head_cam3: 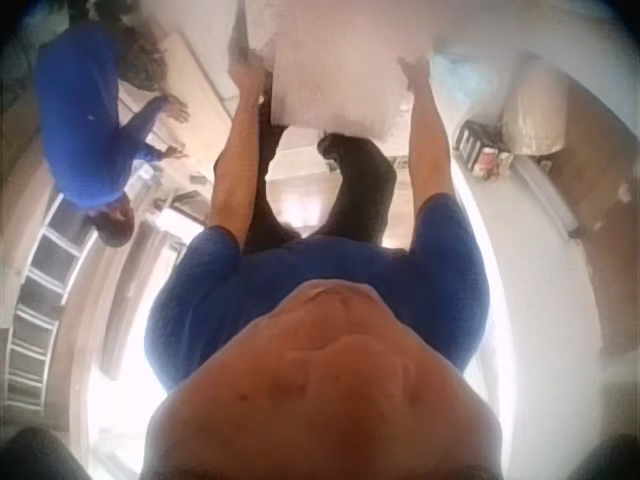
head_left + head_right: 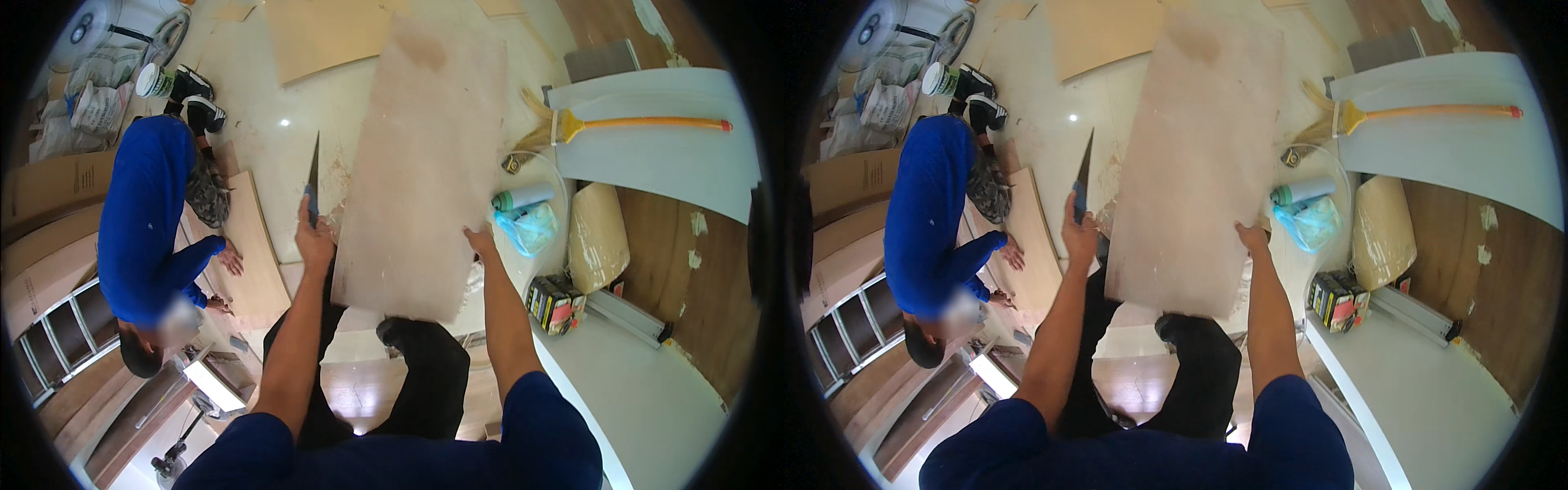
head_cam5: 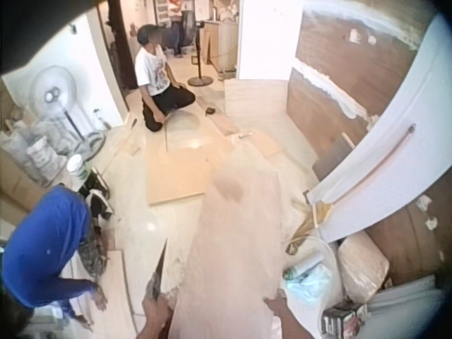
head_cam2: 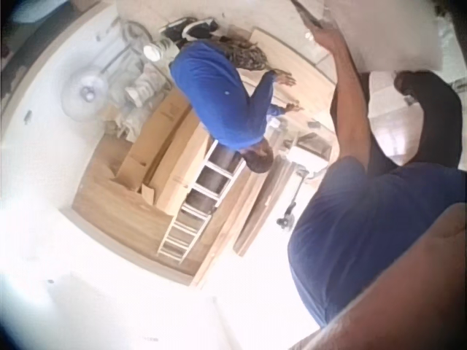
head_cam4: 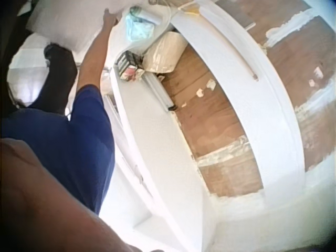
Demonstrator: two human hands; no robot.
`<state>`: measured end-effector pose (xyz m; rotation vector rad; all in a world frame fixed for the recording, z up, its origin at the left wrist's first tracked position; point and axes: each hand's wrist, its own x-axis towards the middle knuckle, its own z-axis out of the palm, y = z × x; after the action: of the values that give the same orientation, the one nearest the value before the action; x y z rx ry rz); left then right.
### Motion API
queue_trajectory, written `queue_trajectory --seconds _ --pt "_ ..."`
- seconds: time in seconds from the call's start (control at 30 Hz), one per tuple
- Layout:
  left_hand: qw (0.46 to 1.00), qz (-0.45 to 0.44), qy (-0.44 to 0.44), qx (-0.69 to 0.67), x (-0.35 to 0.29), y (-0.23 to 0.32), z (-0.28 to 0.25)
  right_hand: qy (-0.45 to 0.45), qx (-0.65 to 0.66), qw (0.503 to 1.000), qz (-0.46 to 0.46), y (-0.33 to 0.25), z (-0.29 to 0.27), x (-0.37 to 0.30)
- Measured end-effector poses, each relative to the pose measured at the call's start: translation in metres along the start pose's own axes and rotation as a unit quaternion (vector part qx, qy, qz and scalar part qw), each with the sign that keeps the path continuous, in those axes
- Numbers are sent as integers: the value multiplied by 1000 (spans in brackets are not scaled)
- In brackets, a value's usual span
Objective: The person helps position a wooden frame against a wall, then uses a hand saw to cut a large sheet of plywood. The person handles the plywood and saw throughout the clip.
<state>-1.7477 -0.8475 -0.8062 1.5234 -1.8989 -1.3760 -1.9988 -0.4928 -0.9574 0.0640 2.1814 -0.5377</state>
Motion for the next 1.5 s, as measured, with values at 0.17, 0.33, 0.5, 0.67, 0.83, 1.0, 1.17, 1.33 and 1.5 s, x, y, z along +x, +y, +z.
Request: queue_trajectory --seconds 0.17,0.33,0.5,0.67,0.83,1.0,1.17,1.33,1.5 --pt "992 -69 -90 -51 -43 31 -84 -146 88 985 0 -33 -5 -69" --pt "976 -93 -184 68 -110 79 -144 -97 -194 932 -289 110 57 -173" --pt "980 -50 -167 101 -193 121 -210 -160 -122 963 -182 89 -4 -367" --pt "981 10 -163 102 -217 179 -245 -198 -52 978 -49 170 -56 -407" --pt "987 9 -153 54 -243 197 -253 -160 -39 985 -44 189 -142 -410" --pt "979 6 -188 76 -253 195 -255 -81 170 982 32 123 -191 -479" --pt "962 71 -235 118 -211 203 -247 -64 174 980 68 113 -161 -544" --pt "950 82 -271 134 -163 205 -266 -72 155 983 60 118 -95 -614" --pt "943 130 -242 186 -116 192 -286 -98 198 969 112 87 -77 -637"
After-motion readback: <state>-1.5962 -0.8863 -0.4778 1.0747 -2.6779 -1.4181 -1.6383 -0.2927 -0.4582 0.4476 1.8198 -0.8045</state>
